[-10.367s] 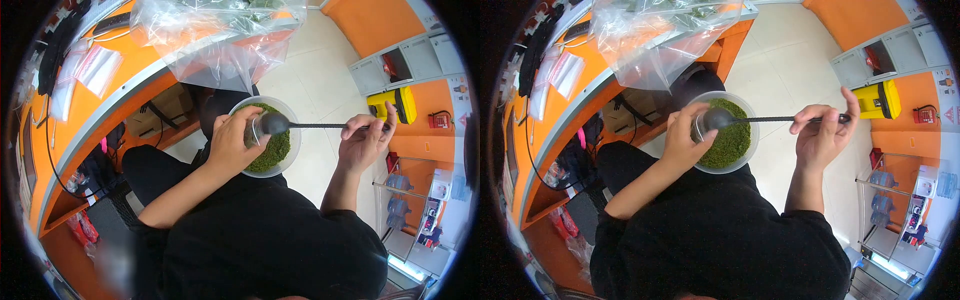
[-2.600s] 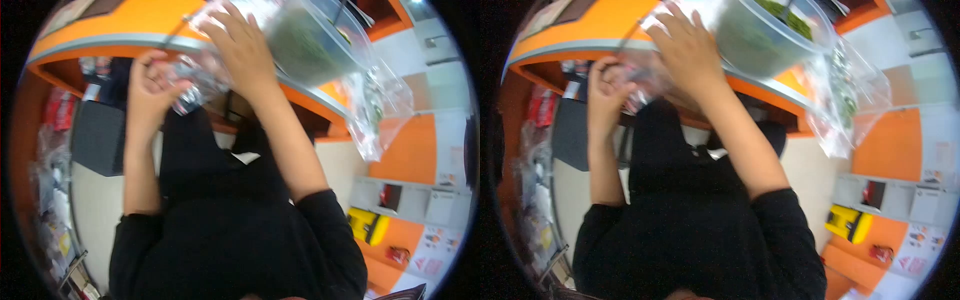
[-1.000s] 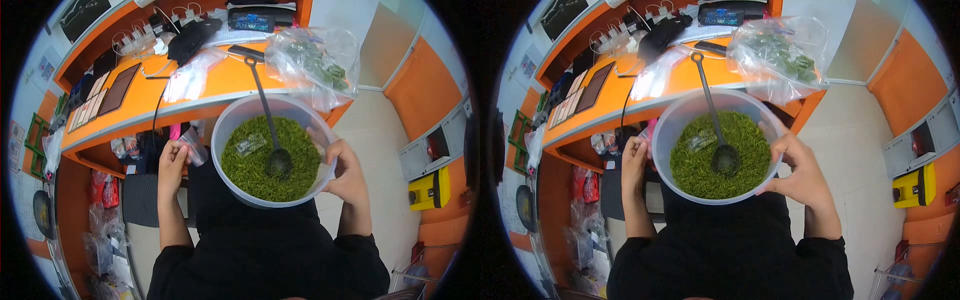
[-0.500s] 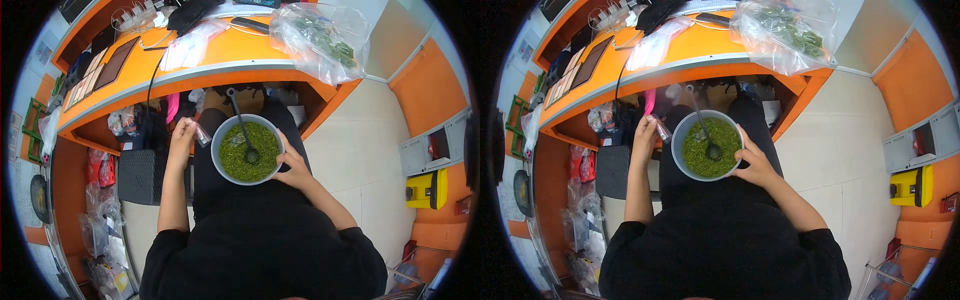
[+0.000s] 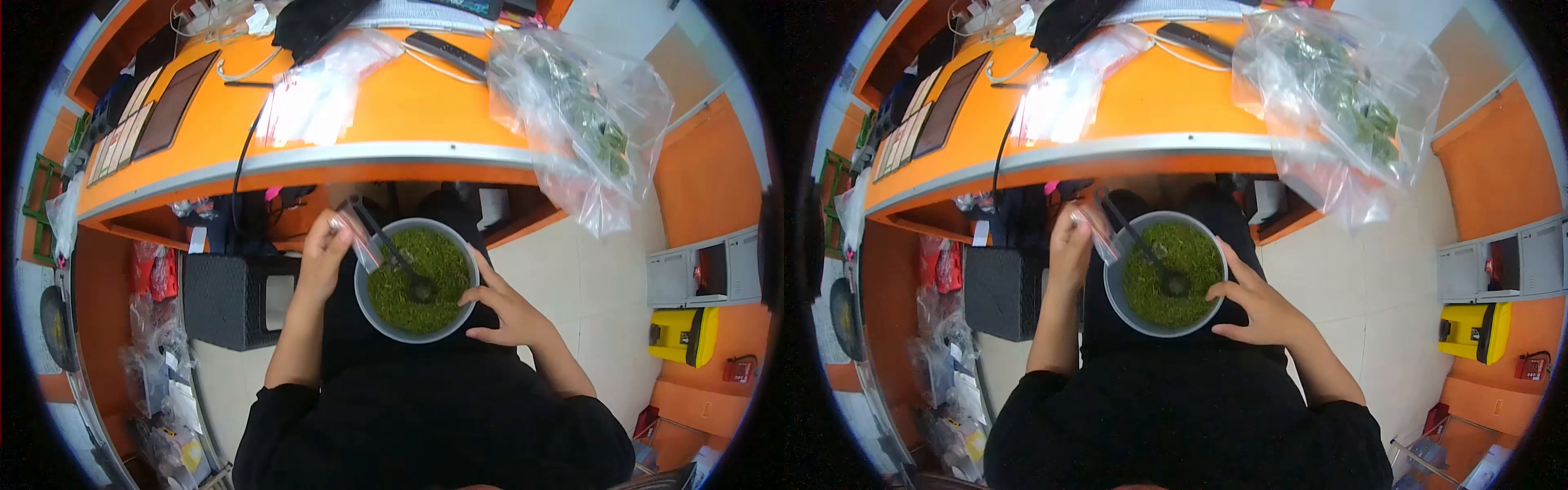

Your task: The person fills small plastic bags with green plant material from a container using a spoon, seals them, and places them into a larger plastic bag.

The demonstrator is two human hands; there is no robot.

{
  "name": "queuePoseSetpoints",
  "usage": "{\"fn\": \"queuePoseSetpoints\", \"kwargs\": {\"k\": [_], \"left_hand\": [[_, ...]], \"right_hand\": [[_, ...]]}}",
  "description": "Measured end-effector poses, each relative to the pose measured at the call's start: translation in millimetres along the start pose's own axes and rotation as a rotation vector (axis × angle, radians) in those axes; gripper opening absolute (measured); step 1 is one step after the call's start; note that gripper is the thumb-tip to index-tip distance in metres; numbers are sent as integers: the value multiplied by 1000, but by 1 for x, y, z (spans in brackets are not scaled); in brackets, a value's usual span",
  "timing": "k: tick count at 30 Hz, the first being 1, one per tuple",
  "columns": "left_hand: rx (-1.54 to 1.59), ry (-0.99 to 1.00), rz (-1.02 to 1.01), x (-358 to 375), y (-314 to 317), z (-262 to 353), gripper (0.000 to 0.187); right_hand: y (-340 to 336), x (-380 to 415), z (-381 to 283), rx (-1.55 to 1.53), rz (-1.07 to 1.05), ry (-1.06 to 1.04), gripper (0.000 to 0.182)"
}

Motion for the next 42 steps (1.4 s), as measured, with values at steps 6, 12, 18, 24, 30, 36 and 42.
{"fn": "queuePoseSetpoints", "kwargs": {"k": [6,12,18,24,30,36,42], "left_hand": [[-23,-32,-124,-15,16,11,19],[-9,23,-241,-24,32,27,20],[-74,-54,-273,-27,50,35,16],[-217,-202,-233,-27,70,17,17],[-287,-278,-268,-27,90,21,18],[-481,-259,-485,-33,89,33,19],[-661,-258,-589,-33,97,41,17]], "right_hand": [[-13,-36,22,-63,126,179,27],[-9,-50,53,-537,242,234,56],[-2,-62,59,-512,215,247,62],[-35,-64,8,196,397,-34,30],[-28,-81,-22,52,226,-77,15],[-31,-78,-24,81,138,-184,15],[-21,-75,-18,199,322,-188,14]]}}
Point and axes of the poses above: each hand's wrist, its own x-axis away from the middle knuckle, its own y-axis out of the palm, z = x × y, the point moved 5 cm from there along -x, towards the middle knuckle, and after that the axes turned 4 degrees about x, right-handed, at the moved point
